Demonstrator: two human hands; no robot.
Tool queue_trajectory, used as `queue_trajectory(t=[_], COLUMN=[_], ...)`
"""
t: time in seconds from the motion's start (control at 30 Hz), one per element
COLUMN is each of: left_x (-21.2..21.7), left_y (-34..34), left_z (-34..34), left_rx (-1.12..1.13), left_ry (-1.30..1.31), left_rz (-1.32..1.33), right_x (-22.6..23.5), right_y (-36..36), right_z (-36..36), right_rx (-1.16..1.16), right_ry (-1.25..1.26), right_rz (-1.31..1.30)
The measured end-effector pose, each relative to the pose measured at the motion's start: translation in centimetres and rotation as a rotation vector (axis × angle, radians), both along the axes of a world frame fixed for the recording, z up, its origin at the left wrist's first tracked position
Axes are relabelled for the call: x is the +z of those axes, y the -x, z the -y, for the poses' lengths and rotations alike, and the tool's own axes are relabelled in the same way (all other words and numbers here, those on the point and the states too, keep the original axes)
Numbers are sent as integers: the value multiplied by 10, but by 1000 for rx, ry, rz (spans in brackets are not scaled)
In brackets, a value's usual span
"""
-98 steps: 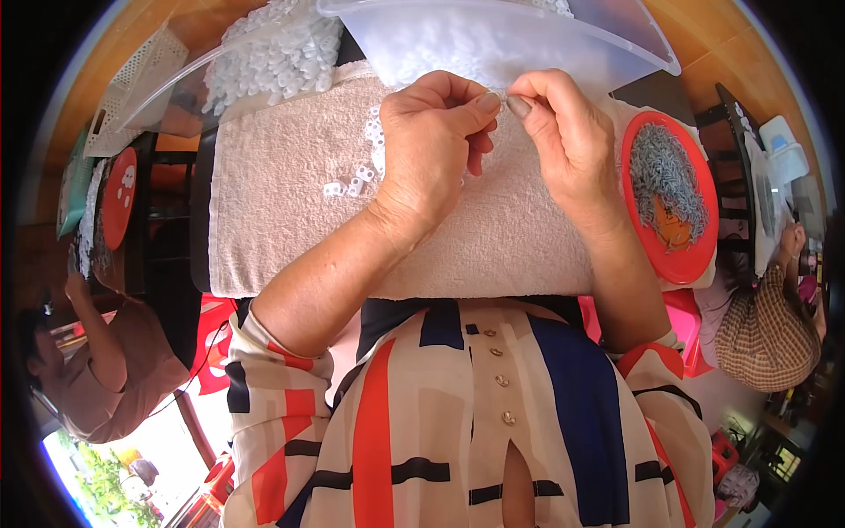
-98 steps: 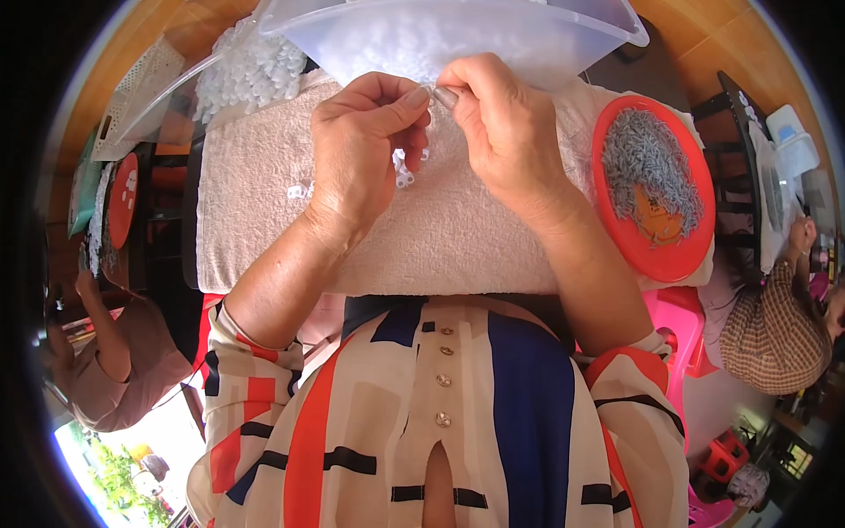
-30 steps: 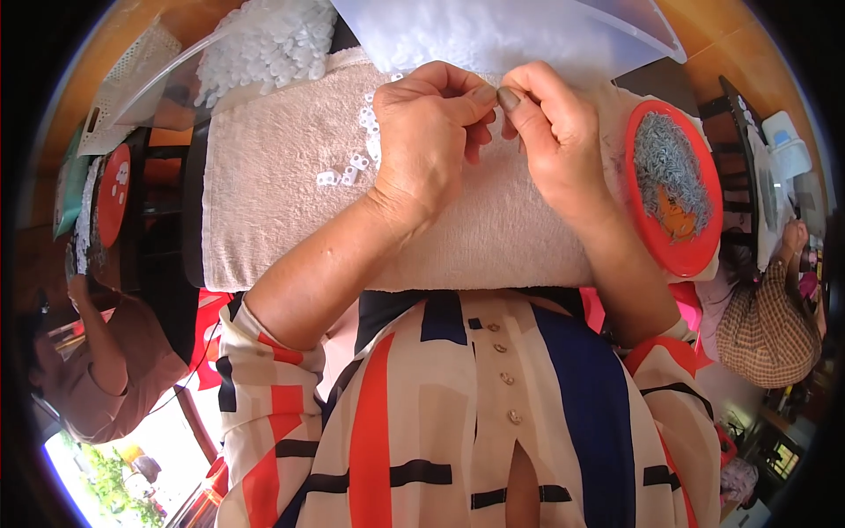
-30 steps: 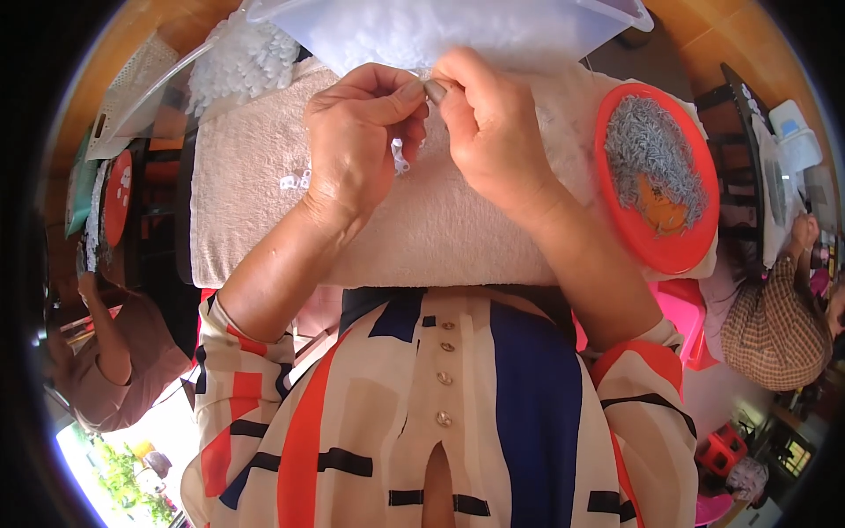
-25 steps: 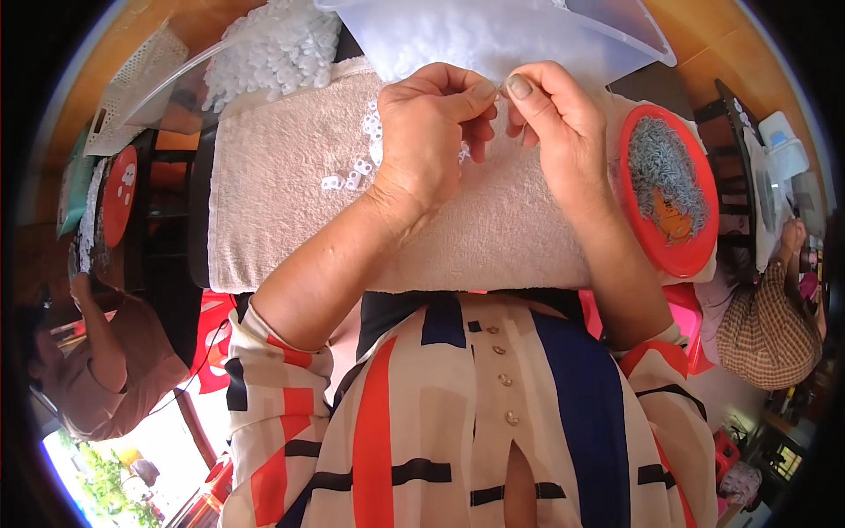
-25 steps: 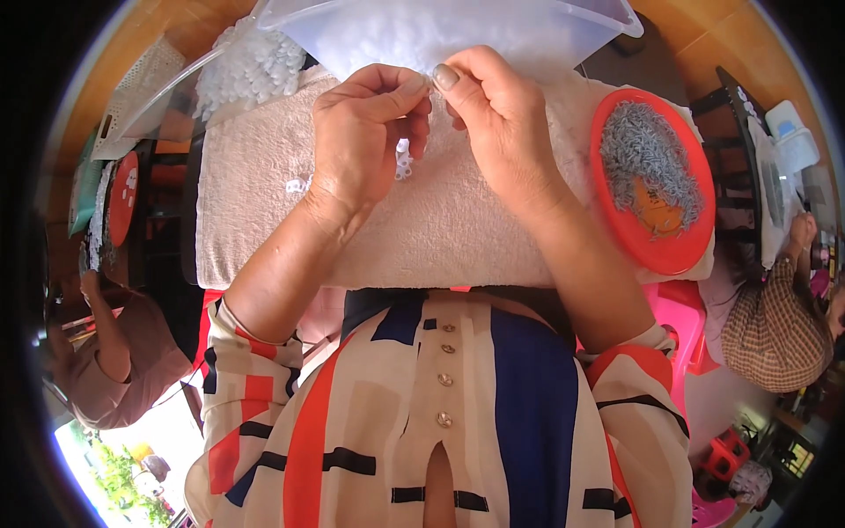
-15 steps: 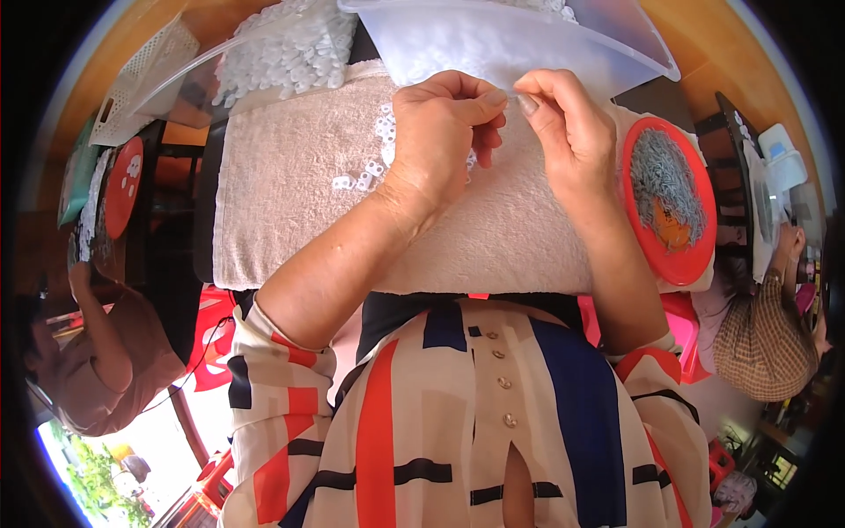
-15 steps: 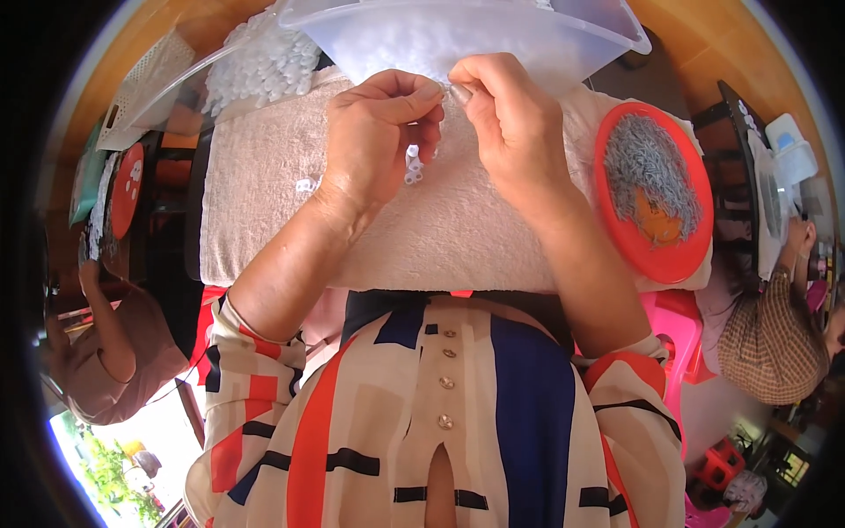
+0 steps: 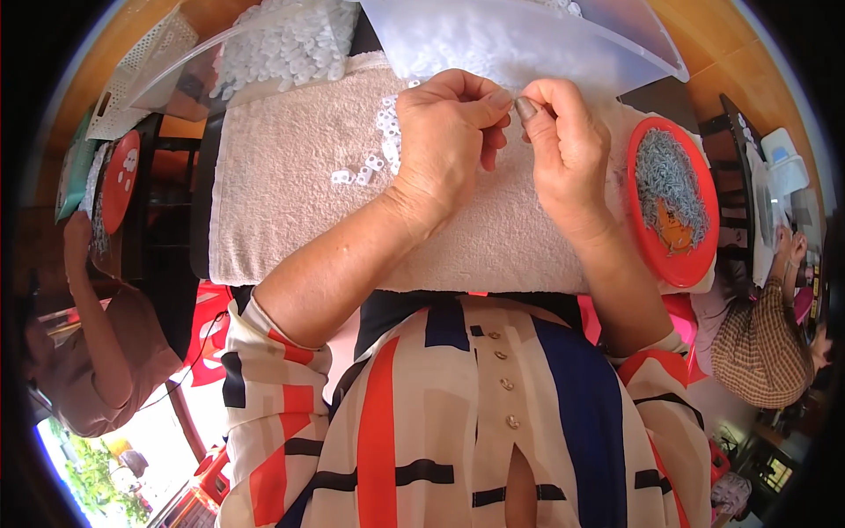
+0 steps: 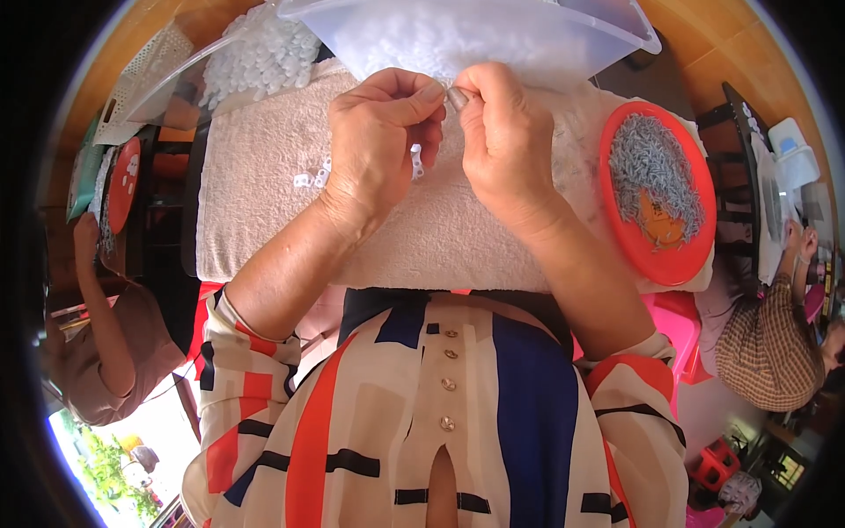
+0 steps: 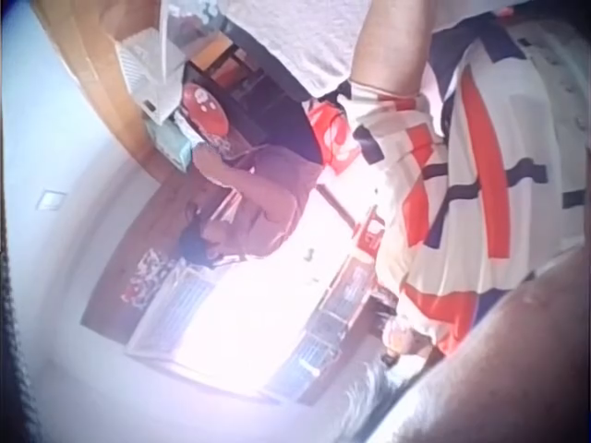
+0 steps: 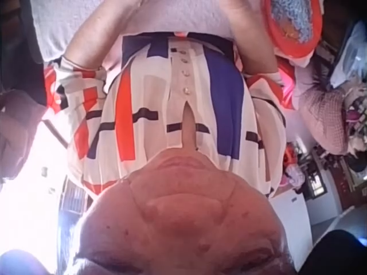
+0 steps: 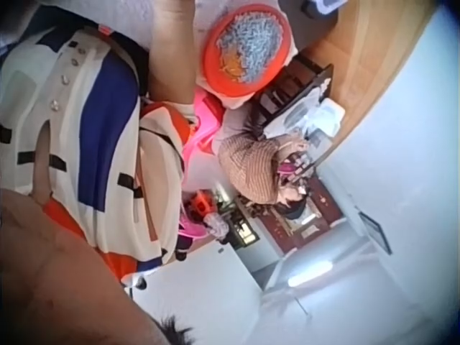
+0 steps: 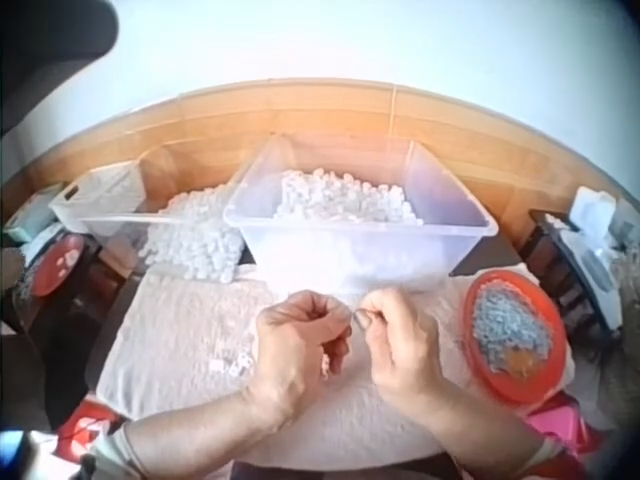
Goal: Inspecting and sorting small white plastic rings on a workstation table.
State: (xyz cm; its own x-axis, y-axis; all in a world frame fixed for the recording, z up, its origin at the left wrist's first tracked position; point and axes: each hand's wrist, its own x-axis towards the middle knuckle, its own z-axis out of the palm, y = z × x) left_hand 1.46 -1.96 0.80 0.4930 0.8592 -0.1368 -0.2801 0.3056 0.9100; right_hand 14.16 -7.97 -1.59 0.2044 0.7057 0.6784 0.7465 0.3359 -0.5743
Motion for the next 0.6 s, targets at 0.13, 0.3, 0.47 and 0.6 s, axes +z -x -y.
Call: queue_trajectory(t=[0.13,0.3,0.47,0.6], left_x=[0,0,4,9], left_y=[-1,0,3,6], left_z=[-2,-4,-8,-14], left_rx=[-3,29,-48,-97], left_ry=[-32,-90,-66,-137], left_rz=[17,-46,-95,-10], right_x=[-1,0,1,12], right_y=[0,0,0,4], right_z=[-1,0,3,1], right_rx=[20,26,62,147], right_ry=[-7,42,125,83], right_rz=[-68,-67,-154,-498])
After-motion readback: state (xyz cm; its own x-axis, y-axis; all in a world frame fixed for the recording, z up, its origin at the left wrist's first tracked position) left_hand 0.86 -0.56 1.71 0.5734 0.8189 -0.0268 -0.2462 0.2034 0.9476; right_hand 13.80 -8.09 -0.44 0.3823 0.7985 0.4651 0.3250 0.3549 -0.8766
